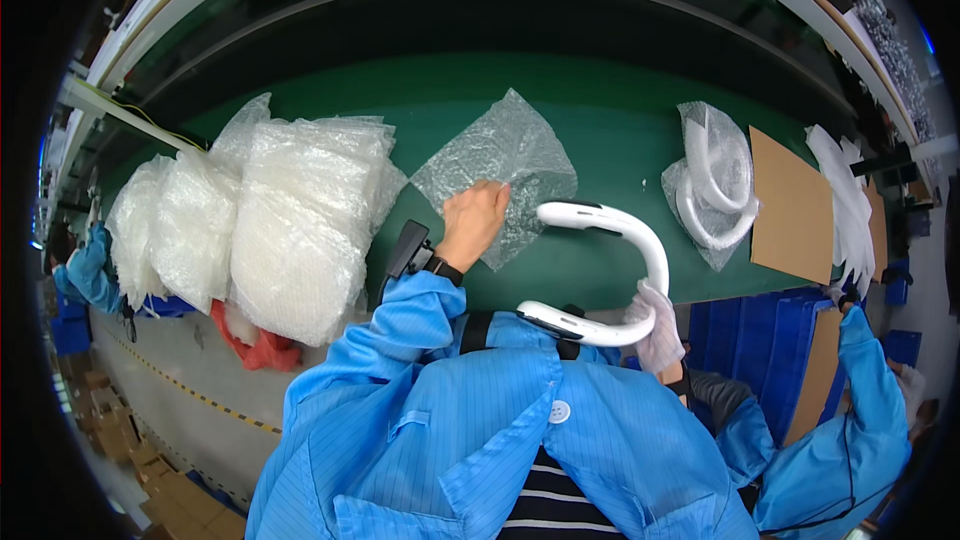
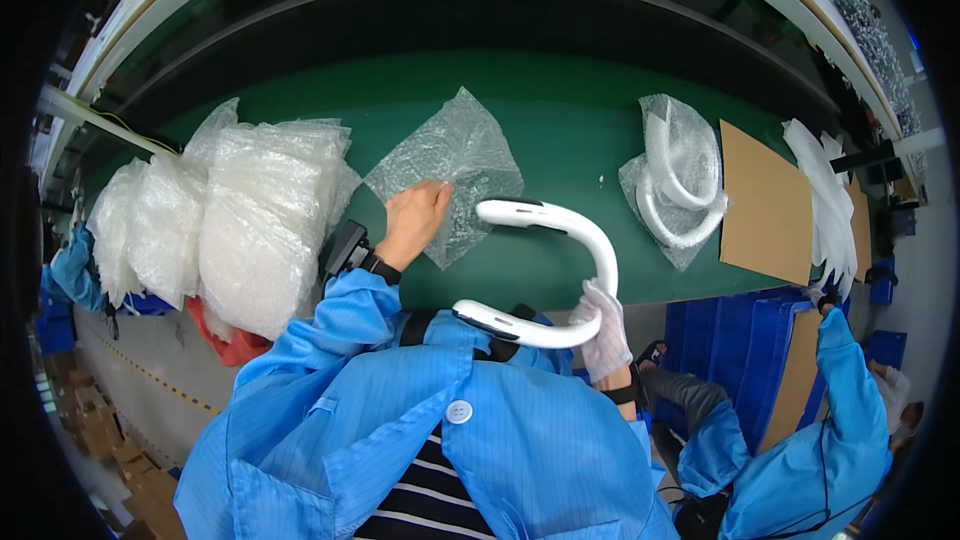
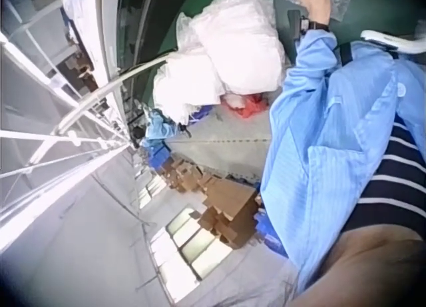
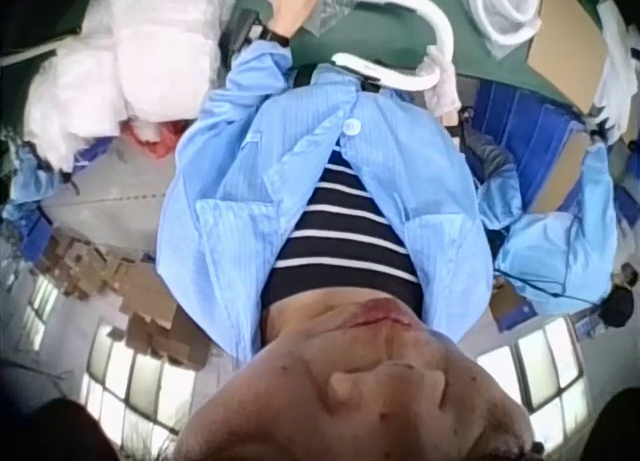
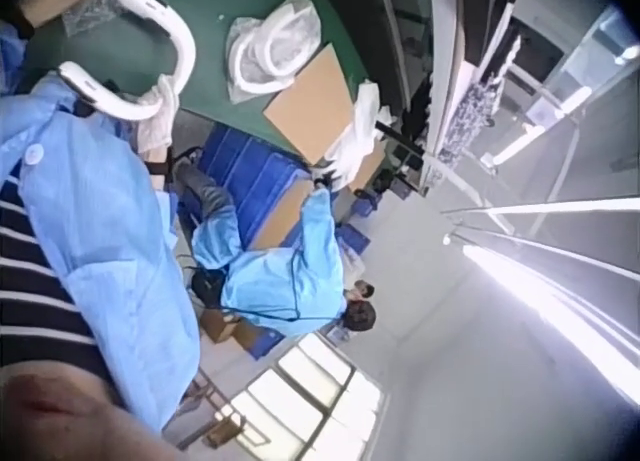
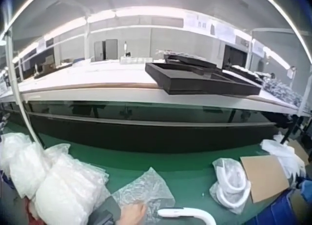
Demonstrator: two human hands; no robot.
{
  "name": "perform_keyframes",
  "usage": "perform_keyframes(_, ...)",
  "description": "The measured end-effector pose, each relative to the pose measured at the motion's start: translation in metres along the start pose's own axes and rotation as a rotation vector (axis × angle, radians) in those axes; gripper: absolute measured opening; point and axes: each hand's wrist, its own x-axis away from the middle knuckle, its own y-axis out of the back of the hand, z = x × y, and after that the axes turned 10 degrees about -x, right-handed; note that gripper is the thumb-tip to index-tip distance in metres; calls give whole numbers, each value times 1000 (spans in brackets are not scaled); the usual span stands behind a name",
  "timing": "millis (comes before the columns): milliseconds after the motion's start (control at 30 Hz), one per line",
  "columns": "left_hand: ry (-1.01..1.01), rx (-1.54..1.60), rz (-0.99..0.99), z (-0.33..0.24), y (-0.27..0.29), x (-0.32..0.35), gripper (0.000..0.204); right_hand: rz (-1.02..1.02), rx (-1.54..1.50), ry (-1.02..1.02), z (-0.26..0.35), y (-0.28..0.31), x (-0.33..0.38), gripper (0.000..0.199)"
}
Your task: The person is wrapping white U-shaped plastic products with bubble wrap and placing them into a blue crate in a factory setting.
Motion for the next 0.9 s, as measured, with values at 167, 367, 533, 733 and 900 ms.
perform_keyframes(167, -95, -111, 64, 3, -7, 21, 13, -10, 94, 105, -23, -23, -21, 16)
perform_keyframes(367, -132, -140, 89, 21, -29, 39, 9, -46, 287, 317, -32, -31, -48, 25)
perform_keyframes(533, -202, -99, 62, 20, -1, 41, 8, -23, 269, 315, -26, -39, -63, 25)
perform_keyframes(733, -265, -93, 25, 8, 13, 44, 7, -85, 158, 312, -70, -45, -77, 21)
perform_keyframes(900, -348, -85, -33, -9, -2, 22, 6, 37, 209, 183, -94, -56, -74, 24)
